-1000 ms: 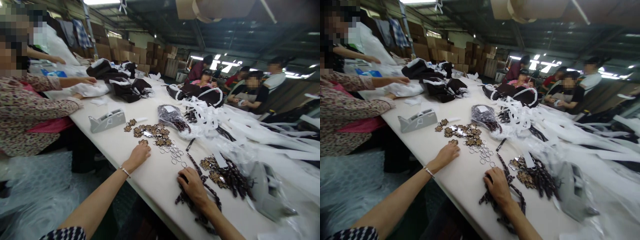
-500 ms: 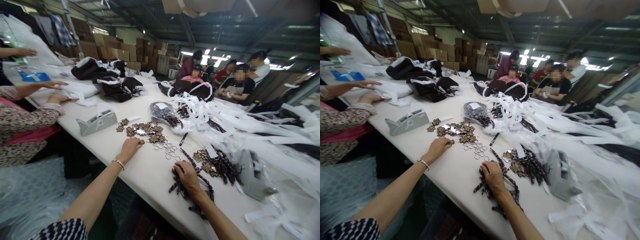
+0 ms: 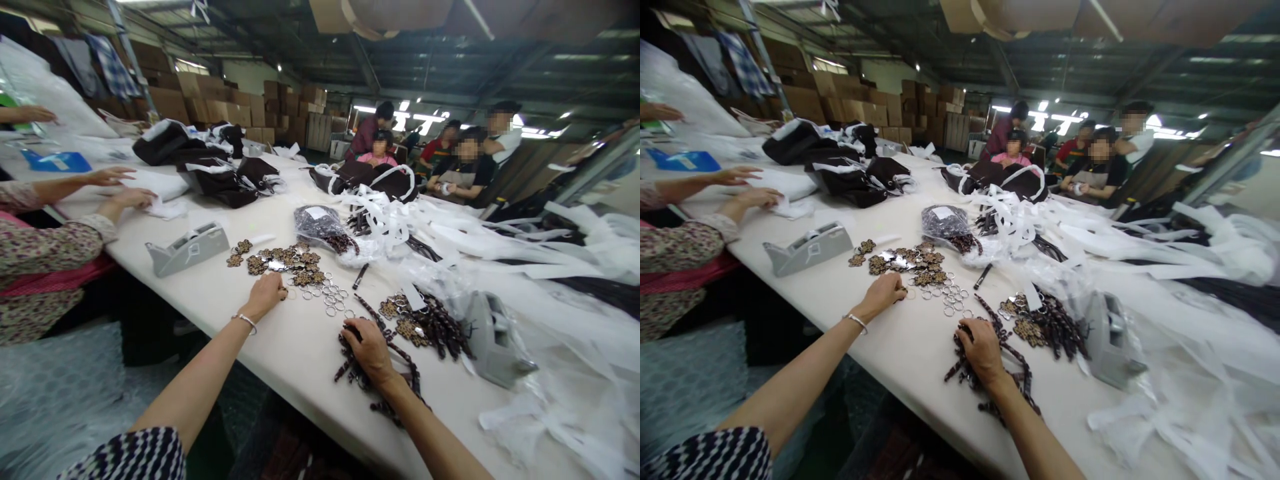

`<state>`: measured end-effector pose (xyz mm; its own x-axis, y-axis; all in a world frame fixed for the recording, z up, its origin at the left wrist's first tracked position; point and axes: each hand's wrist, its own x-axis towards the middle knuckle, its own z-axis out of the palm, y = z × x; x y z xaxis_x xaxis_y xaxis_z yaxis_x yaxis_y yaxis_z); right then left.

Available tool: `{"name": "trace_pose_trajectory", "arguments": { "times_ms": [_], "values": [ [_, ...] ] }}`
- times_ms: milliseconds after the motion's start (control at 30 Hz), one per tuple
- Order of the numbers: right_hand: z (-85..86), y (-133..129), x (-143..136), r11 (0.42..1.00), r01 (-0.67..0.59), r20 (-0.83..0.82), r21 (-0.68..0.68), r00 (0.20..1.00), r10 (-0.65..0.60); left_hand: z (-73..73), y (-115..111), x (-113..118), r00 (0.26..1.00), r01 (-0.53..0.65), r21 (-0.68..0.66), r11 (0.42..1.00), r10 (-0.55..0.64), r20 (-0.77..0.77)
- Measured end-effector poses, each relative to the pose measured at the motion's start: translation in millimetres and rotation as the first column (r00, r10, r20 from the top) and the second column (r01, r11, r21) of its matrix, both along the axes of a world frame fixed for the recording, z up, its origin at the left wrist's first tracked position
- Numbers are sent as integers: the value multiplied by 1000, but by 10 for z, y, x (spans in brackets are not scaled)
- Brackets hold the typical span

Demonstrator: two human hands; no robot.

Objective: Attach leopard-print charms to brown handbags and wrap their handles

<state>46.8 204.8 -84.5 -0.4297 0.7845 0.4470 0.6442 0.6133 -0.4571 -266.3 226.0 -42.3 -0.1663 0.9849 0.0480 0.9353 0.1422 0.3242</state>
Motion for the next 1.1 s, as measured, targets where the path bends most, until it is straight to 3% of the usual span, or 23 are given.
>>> {"name": "trace_pose_trajectory", "arguments": {
  "times_ms": [200,367,533,700,867,967,1100],
  "values": [
    [66,-41,-20,999,31,-31,-15,999,-31,72,-108,-18,996,-29,-8,1000,30,82],
    [102,-34,-27,998,54,-44,-39,997,-56,65,-255,113,998,-29,-48,998,31,58],
    [187,3,-26,998,-2,-141,-65,990,-7,135,-269,246,997,-69,-125,990,71,12],
    [406,168,39,958,190,-213,-216,948,-236,268,-241,256,995,-87,-179,980,94,29],
    [778,312,157,876,295,-197,-383,900,-389,378,-355,419,1000,-8,-12,1000,8,-3],
    [940,347,182,820,191,-351,-539,835,-425,467,-383,520,998,63,54,997,-63,-8],
    [963,394,161,763,-69,-625,-642,624,-470,581,-371,597,997,61,118,991,-65,33]
  ]
}}
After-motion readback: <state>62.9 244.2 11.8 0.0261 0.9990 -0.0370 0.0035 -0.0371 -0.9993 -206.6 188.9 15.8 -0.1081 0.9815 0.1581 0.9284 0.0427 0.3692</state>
